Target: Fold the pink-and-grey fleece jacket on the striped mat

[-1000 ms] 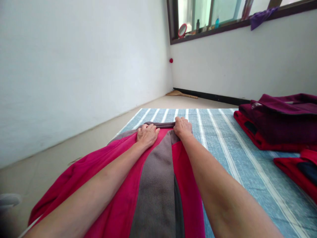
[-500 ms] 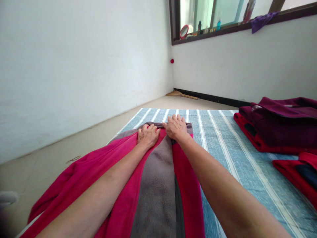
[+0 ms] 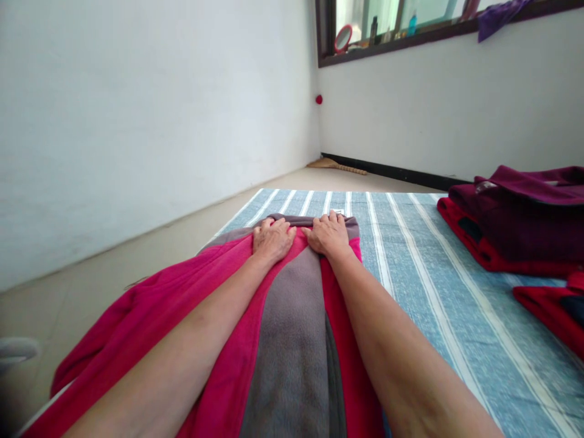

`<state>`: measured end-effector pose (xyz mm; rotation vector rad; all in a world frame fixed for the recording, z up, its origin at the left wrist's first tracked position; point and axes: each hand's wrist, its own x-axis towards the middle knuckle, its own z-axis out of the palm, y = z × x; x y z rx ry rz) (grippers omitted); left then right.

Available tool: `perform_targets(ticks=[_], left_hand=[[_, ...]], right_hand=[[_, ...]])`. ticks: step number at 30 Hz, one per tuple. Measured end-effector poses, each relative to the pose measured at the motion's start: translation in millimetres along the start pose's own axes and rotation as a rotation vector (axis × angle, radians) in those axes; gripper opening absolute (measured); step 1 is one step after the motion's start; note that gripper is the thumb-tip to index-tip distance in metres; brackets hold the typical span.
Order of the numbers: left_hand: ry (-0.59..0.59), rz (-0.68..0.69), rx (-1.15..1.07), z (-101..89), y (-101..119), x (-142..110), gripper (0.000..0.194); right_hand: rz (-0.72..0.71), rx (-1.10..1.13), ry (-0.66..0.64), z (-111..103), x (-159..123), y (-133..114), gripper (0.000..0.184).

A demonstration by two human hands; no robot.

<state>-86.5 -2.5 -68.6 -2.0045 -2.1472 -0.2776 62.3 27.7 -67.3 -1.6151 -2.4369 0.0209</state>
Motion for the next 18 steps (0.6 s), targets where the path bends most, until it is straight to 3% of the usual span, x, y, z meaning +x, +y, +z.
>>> perform_targets(ticks=[18], left_hand=[[-0.006,0.000,-0.014,0.0,0.6,1.4,0.041]], right_hand=[[0.004,0.013,-0.008,-0.3,1.6,3.4,0.054]])
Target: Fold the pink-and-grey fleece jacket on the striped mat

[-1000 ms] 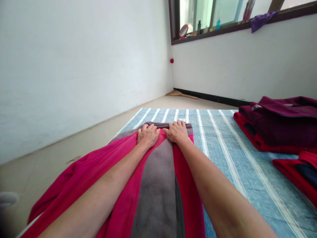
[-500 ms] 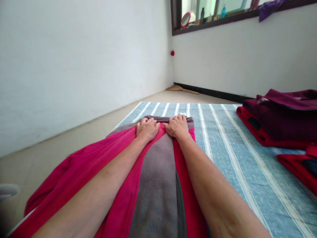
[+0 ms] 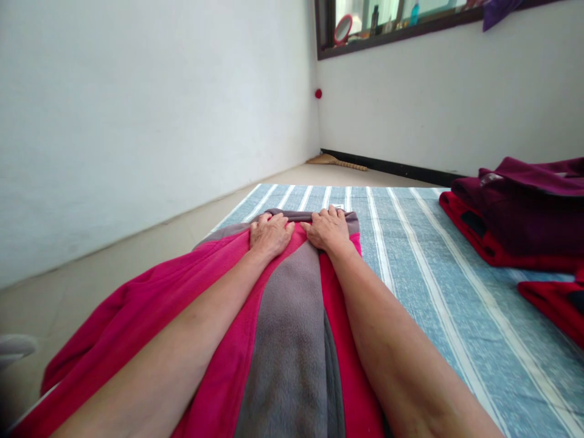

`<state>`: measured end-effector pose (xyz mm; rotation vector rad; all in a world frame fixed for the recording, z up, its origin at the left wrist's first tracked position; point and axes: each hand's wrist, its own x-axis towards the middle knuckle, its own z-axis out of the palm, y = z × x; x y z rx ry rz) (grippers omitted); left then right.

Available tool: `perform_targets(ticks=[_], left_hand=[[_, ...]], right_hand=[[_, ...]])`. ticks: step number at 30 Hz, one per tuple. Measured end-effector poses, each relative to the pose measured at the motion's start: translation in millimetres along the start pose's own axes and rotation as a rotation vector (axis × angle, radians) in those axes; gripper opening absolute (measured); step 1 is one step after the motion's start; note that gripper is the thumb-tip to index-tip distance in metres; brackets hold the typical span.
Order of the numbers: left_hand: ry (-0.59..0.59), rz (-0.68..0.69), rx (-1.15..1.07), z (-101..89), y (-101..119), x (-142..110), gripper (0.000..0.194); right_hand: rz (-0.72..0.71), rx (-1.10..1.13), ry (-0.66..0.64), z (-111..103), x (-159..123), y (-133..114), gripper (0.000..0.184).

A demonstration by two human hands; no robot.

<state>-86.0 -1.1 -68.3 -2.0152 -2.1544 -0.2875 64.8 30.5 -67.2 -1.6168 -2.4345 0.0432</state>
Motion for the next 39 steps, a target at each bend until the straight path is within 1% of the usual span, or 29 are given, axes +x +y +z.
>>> perform_targets(ticks=[6,10,13,18,20,24,27,32,39], left_hand=[[-0.009,0.004,0.003,-0.9,0.2,0.6,0.041],[0.008,-0.002,0.005,-1.0,0.1,-0.2,0.041],[0.020,0.001,0.005,-2.3,0.3,-1.4,0.040],[0.024,-0.001,0.003,-4.6,1.0,-3.5,0.039],[0.022,-0.001,0.000,-4.8,1.0,-3.9,0.039],[0.021,-0.004,-0.005,-4.5,0.7,-4.1,0.039],[0.021,-0.002,-0.005,-4.4,0.9,-4.5,0.040],[0.024,-0.001,-0.006,-4.3,1.0,-5.0,0.039],[0.020,0.002,-0.013,-1.8,-0.3,-4.5,0.039]], right_hand=[[-0.003,-0.006,0.034,0.9,0.8,-0.1,0.053],[-0.014,-0.017,0.079,2.7,0.5,-1.0,0.051],[-0.024,-0.026,0.129,0.9,-1.0,-4.2,0.049],[-0.050,-0.028,0.259,-4.9,-1.9,-8.9,0.043],[-0.085,-0.020,0.242,-4.7,-1.2,-8.4,0.043],[-0.157,-0.029,0.106,0.7,0.3,-5.3,0.047],[-0.173,-0.038,0.061,3.9,0.8,-3.8,0.049],[-0.169,-0.041,0.043,2.9,0.7,-3.8,0.051],[-0.158,-0.048,0.048,4.7,-0.4,-4.5,0.052]])
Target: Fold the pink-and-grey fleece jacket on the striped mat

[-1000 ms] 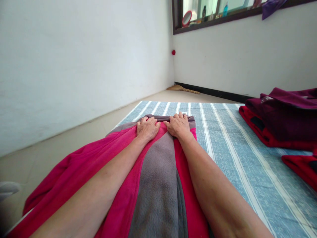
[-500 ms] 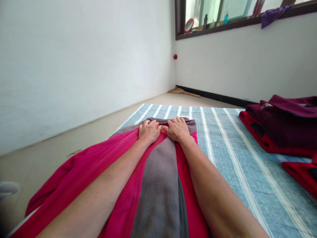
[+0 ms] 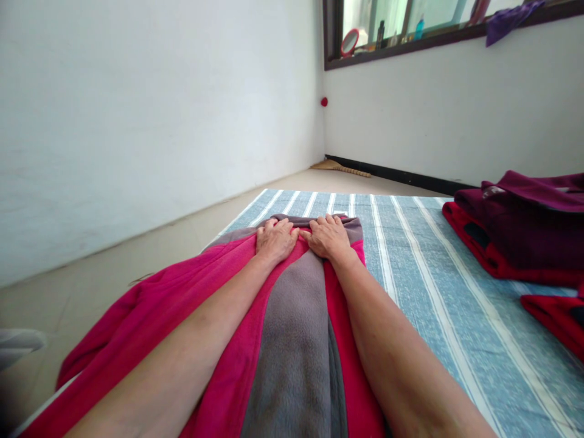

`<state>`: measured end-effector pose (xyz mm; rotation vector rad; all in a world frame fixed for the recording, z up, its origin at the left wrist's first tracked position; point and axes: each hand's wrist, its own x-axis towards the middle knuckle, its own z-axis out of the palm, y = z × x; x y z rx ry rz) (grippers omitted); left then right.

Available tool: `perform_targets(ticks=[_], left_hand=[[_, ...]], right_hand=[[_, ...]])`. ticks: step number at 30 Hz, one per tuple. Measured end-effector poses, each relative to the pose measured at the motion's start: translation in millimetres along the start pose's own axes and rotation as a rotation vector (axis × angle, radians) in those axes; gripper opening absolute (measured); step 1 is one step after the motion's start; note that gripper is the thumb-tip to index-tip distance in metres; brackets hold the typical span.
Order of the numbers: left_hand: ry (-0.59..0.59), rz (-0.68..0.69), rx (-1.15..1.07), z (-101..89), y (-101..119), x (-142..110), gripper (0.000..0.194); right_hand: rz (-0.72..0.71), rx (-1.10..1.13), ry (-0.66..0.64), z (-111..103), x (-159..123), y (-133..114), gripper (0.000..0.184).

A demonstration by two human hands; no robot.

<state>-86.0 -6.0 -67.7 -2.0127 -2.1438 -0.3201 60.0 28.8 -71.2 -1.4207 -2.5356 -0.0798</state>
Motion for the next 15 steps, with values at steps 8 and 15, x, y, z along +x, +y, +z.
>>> perform_targets(ticks=[8,15], left_hand=[[-0.057,0.024,-0.030,-5.9,-2,2,0.040],[-0.170,0.153,-0.085,-49.9,-14,-46,0.040]], right_hand=[[0.030,-0.019,0.007,1,-3,-5,0.049],[0.033,-0.023,-0.028,-4,-5,-6,0.045]])
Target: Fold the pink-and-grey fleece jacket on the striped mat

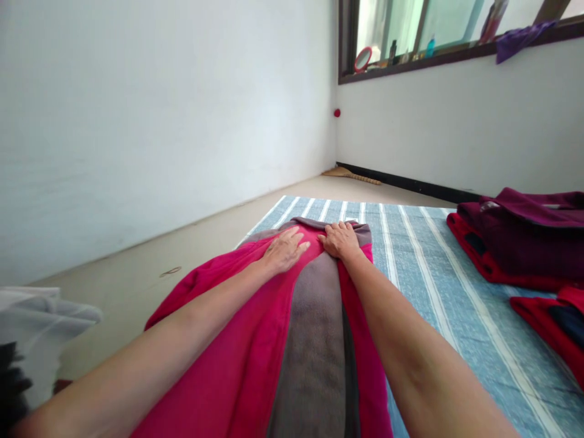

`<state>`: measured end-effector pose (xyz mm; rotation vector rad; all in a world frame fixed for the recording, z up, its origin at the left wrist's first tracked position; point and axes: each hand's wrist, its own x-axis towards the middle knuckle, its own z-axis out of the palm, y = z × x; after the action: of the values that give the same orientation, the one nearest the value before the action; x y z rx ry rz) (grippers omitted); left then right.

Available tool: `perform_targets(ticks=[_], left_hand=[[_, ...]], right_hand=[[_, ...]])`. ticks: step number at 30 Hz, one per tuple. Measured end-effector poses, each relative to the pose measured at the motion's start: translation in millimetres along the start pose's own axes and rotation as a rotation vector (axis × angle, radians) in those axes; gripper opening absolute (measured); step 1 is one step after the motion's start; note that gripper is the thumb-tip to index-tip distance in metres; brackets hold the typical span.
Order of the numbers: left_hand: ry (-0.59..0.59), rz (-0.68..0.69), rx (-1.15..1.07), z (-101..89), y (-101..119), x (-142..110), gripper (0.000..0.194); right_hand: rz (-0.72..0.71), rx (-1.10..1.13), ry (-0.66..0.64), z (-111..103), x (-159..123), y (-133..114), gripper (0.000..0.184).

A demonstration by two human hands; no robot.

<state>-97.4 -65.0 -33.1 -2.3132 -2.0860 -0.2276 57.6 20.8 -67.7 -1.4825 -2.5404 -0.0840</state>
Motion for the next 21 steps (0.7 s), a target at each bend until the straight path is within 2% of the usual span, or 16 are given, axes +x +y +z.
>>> perform_targets(ticks=[6,10,13,16,19,21], left_hand=[[-0.121,0.148,-0.082,-22.8,15,-111,0.046],[-0.145,0.136,-0.141,-36.4,25,-182,0.050],[-0.155,0.111,-0.155,-44.2,35,-228,0.051],[-0.191,0.092,-0.167,-46.2,48,-264,0.053],[-0.224,0.047,-0.159,-44.0,56,-287,0.055],[-0.224,0.022,-0.147,-43.1,59,-299,0.057]], right_hand=[[0.003,0.015,0.041,-29,-15,-17,0.051],[-0.097,0.038,0.033,-47,-54,-45,0.057],[-0.176,0.047,-0.006,-48,-91,-64,0.060],[-0.218,0.052,-0.059,-43,-118,-75,0.058],[-0.215,0.052,-0.077,-43,-130,-79,0.054],[-0.207,0.051,-0.064,-50,-135,-84,0.058]])
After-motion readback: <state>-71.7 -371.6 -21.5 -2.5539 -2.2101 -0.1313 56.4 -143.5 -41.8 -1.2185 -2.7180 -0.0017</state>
